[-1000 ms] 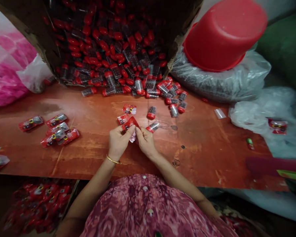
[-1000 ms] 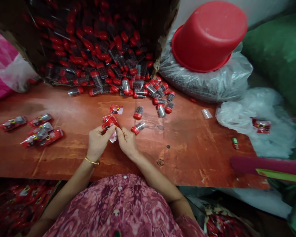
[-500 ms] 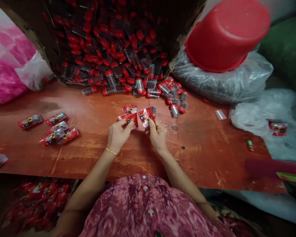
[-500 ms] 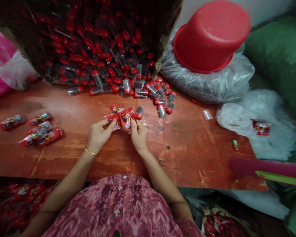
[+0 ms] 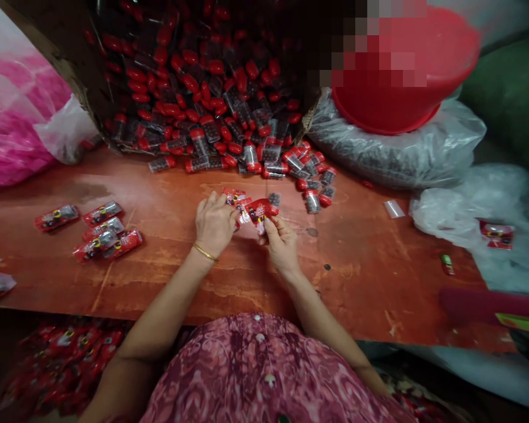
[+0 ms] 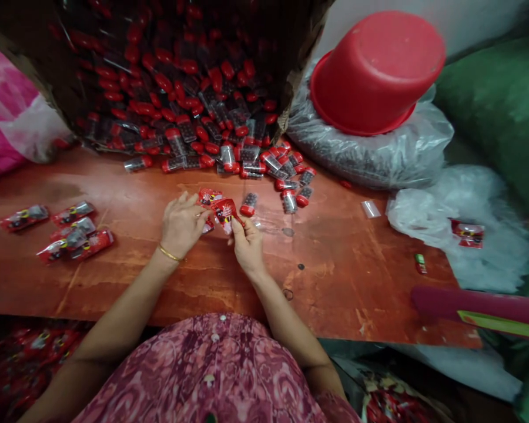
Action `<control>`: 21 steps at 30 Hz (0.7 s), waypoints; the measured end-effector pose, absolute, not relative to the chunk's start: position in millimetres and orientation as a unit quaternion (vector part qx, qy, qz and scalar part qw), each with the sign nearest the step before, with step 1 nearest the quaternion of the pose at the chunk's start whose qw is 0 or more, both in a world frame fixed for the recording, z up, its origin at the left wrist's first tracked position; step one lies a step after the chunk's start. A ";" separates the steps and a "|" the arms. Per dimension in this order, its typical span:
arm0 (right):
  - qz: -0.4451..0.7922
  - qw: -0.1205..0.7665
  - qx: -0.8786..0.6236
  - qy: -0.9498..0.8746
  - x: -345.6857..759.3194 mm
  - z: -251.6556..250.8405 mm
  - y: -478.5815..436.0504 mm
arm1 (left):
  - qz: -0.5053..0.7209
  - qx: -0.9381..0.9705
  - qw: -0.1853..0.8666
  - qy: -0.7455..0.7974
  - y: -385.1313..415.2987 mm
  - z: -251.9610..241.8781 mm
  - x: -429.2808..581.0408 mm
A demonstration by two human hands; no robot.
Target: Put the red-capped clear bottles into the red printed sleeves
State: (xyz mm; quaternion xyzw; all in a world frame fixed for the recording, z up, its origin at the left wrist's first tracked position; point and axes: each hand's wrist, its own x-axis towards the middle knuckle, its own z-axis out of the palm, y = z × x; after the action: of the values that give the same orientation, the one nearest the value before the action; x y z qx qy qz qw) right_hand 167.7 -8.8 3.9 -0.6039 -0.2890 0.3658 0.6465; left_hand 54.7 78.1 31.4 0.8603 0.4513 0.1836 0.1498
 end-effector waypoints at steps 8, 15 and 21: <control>0.409 0.634 -0.582 -0.303 155.6 1.8 -8.8 | 0.339 0.592 0.613 0.399 57.9 29.3 53.8; 0.356 0.550 -0.615 -0.438 165.6 0.0 -26.3 | 0.401 0.487 0.637 0.443 47.5 26.5 44.7; 0.076 0.320 -0.681 -0.654 247.9 -1.4 -37.7 | 0.421 0.396 0.682 0.448 49.2 28.4 39.1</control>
State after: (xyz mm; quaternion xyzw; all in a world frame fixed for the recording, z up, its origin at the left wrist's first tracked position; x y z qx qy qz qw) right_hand 247.9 -37.7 -1.4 -0.6811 -0.6540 0.0762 0.3204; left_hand 39.1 49.2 28.4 0.3958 0.4484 0.4207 0.6821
